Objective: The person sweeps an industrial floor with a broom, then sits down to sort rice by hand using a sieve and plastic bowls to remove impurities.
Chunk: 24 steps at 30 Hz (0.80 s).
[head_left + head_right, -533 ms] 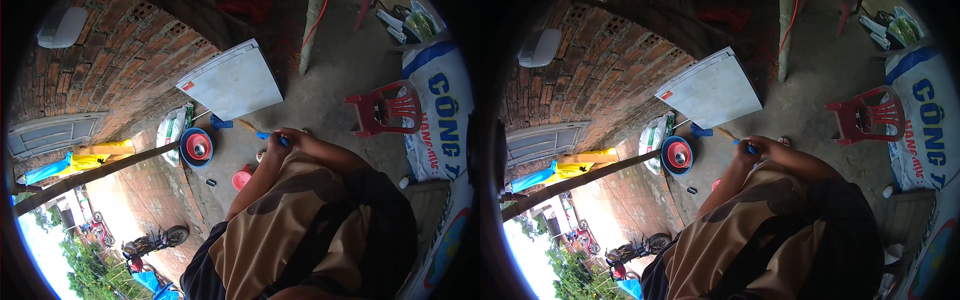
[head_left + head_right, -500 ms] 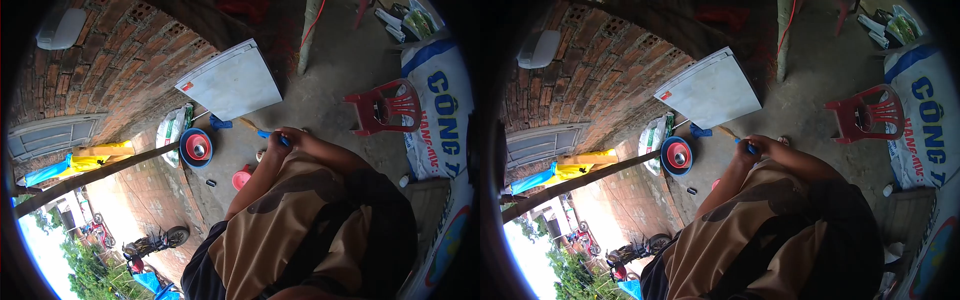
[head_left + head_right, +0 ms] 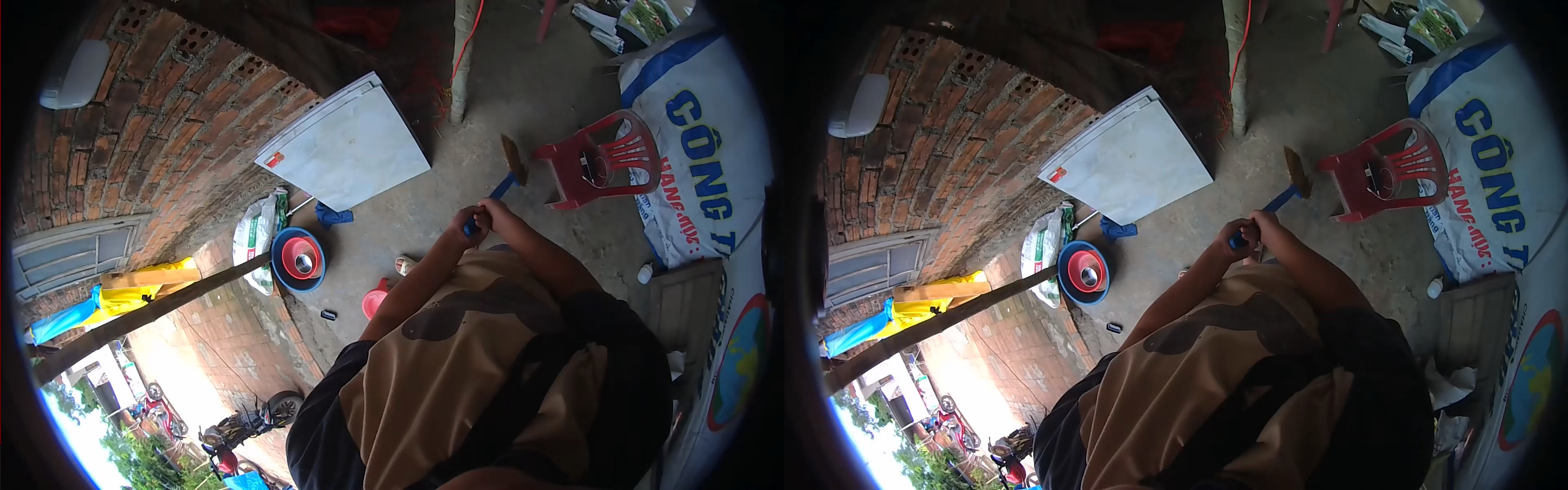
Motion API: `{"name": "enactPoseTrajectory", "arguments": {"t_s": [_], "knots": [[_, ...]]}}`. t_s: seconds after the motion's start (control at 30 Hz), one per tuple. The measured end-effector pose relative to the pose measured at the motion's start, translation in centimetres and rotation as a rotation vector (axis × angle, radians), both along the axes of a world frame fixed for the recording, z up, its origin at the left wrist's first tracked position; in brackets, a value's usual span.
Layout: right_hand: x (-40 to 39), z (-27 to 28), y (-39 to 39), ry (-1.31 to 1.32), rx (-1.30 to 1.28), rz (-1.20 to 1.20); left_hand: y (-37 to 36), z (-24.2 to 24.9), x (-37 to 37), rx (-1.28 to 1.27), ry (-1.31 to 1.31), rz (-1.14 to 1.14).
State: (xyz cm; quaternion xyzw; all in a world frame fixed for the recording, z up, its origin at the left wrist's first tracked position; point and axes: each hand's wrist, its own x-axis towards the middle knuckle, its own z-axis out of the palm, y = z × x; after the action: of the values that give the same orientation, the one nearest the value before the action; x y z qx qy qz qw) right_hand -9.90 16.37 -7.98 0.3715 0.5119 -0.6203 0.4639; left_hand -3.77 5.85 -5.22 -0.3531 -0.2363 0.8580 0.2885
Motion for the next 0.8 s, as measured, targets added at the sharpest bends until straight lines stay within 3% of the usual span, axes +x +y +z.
{"name": "enactPoseTrajectory", "arguments": {"t_s": [0.07,0.13,0.17,0.23,0.37,0.43,0.5,0.67,0.8], "knots": [[0.4,-2.2,-0.9,-0.007,0.063,-0.028,-0.8,-1.1,0.9,0.056,0.016,0.009],[1.6,-9.2,-2.5,-0.066,0.01,0.225,-2.9,-1.8,2.9,0.118,-0.075,0.044],[2.1,-8.1,-3.7,-0.069,0.015,0.27,-3.7,-2.2,4.3,0.124,-0.076,0.089],[4.0,-4.1,-7.6,-0.334,-0.137,0.425,-5.5,-2.5,7.0,0.029,-0.233,0.234],[8.2,-2.0,-12.2,-0.234,-0.374,0.745,-7.8,1.0,11.4,-0.137,-0.41,0.447],[10.0,-1.6,-14.5,-0.233,-0.396,0.857,-8.3,0.5,13.2,-0.435,-0.426,0.476],[11.3,-2.1,-16.4,-0.209,-0.305,1.015,-9.3,1.9,14.6,-0.448,-0.431,0.515],[14.2,-3.3,-19.0,-0.19,-0.276,0.975,-11.9,4.0,17.1,-0.476,-0.367,0.574],[14.6,-2.2,-19.0,-0.163,-0.261,1.077,-13.8,3.6,20.0,-0.294,-0.209,0.528]]}}
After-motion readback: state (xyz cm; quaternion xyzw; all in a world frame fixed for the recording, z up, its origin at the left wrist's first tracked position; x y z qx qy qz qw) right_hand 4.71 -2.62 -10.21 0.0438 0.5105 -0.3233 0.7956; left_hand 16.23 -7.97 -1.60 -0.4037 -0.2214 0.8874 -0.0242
